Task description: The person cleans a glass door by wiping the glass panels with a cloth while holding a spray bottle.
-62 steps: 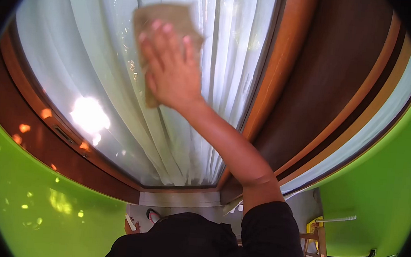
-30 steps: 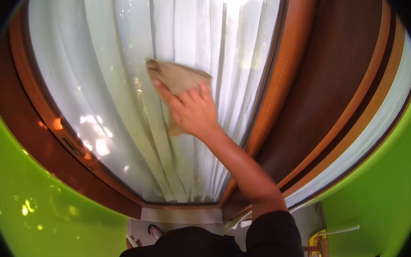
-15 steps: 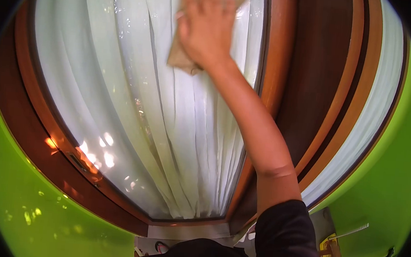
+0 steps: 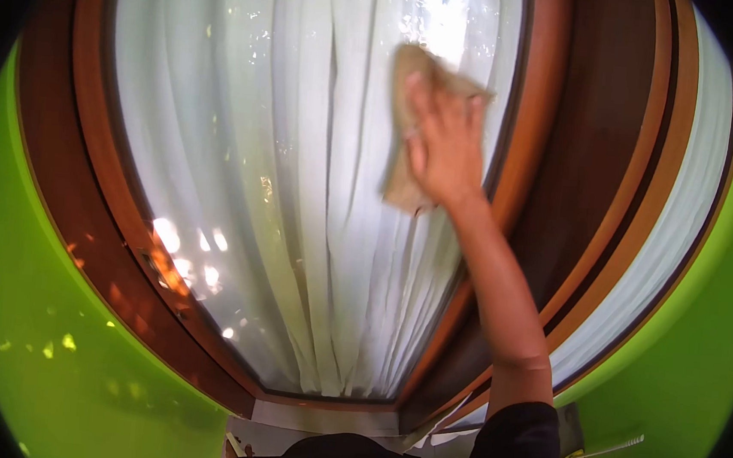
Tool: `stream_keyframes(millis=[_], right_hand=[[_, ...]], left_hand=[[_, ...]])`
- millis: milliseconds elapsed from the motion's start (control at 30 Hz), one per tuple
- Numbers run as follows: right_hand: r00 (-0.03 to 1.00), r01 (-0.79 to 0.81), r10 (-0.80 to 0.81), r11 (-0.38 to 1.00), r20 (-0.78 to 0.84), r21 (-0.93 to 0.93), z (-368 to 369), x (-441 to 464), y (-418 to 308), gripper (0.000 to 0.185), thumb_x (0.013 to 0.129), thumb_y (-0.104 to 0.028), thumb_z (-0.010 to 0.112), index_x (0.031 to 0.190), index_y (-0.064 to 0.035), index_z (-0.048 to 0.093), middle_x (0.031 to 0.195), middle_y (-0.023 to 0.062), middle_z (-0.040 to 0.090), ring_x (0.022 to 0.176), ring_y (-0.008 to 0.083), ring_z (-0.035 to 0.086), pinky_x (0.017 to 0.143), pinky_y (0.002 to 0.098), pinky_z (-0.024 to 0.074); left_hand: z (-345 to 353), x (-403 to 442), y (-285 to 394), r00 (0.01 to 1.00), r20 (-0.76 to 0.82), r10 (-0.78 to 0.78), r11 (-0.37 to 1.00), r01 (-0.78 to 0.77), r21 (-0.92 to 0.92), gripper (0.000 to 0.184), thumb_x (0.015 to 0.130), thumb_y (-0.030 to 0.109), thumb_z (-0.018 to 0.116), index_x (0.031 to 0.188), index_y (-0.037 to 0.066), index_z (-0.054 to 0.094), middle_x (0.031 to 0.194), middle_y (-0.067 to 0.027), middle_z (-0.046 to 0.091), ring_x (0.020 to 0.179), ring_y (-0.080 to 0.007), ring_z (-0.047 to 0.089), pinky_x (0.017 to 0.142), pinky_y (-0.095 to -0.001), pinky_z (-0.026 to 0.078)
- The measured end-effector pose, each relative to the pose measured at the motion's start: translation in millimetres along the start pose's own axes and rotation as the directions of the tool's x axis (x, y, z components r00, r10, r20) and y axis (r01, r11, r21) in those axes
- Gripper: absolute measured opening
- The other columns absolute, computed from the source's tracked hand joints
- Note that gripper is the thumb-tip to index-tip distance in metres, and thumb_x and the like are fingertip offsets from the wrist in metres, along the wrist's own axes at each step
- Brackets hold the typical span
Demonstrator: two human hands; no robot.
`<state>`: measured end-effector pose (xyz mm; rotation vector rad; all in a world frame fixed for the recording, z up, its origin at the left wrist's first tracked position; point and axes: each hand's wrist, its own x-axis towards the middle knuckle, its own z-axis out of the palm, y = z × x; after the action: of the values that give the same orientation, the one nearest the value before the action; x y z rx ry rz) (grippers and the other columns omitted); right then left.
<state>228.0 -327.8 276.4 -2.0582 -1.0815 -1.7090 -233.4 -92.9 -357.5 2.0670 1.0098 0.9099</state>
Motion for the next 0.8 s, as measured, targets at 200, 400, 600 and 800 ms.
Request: stream_keyframes(millis=[200, 400, 600, 800], right_hand=[[0.832, -0.311, 0.267, 0.951, -0.487, -0.01, 11.6, 127.0, 4.2, 0.062, 0.097, -0.031, 0.048, 0.153, -0.0122, 0.032, 0.158, 0.0223, 0.027, 0.148, 0.0373, 0.022, 0.118, 0.0582, 0.0151], [0.921, 0.126, -0.111, 0.992, -0.372, 0.015, 30.4, 178.4, -87.0, 0.066, 0.094, -0.025, 0.056, 0.153, -0.0097, 0.031, 0.157, 0.0227, 0.027, 0.145, 0.0409, 0.026, 0.115, 0.0579, 0.0212], [0.846, 0.517, -0.526, 0.849, 0.082, 0.111, 17.1, 95.9, -134.0, 0.074, 0.088, -0.016, 0.058, 0.155, -0.0134, 0.028, 0.16, 0.0135, 0.026, 0.144, 0.0295, 0.032, 0.118, 0.0481, 0.0227], [0.655, 0.549, -0.512, 0.828, 0.555, 0.115, -12.1, 77.7, -95.6, 0.076, 0.084, -0.001, 0.049, 0.155, -0.0179, 0.029, 0.114, 0.007, 0.061, 0.112, 0.0267, 0.057, 0.114, 0.0441, 0.0333]], left_hand=[[-22.3, 43.6, -10.8, 0.998, -0.017, 0.054, 0.998, -0.053, 0.027, 0.053, 0.077, 0.008, 0.072, 0.123, -0.002, 0.048, 0.104, -0.0191, 0.058, 0.083, -0.0333, 0.066, 0.071, -0.0438, 0.055], [-35.6, 44.3, -25.5, 0.999, -0.012, 0.051, 0.998, -0.05, 0.045, 0.054, 0.076, 0.008, 0.073, 0.123, -0.002, 0.048, 0.104, -0.0195, 0.058, 0.085, -0.0343, 0.066, 0.073, -0.0447, 0.054], [-52.8, 37.1, -50.6, 0.997, 0.035, 0.065, 0.995, -0.067, 0.071, 0.054, 0.075, 0.008, 0.074, 0.122, -0.002, 0.049, 0.105, -0.0199, 0.059, 0.087, -0.0353, 0.066, 0.075, -0.0456, 0.054], [-83.6, 6.0, -80.9, 0.998, 0.042, 0.043, 0.992, -0.047, 0.119, 0.055, 0.075, 0.009, 0.074, 0.122, -0.002, 0.049, 0.105, -0.0202, 0.059, 0.089, -0.0363, 0.066, 0.077, -0.0464, 0.054]])
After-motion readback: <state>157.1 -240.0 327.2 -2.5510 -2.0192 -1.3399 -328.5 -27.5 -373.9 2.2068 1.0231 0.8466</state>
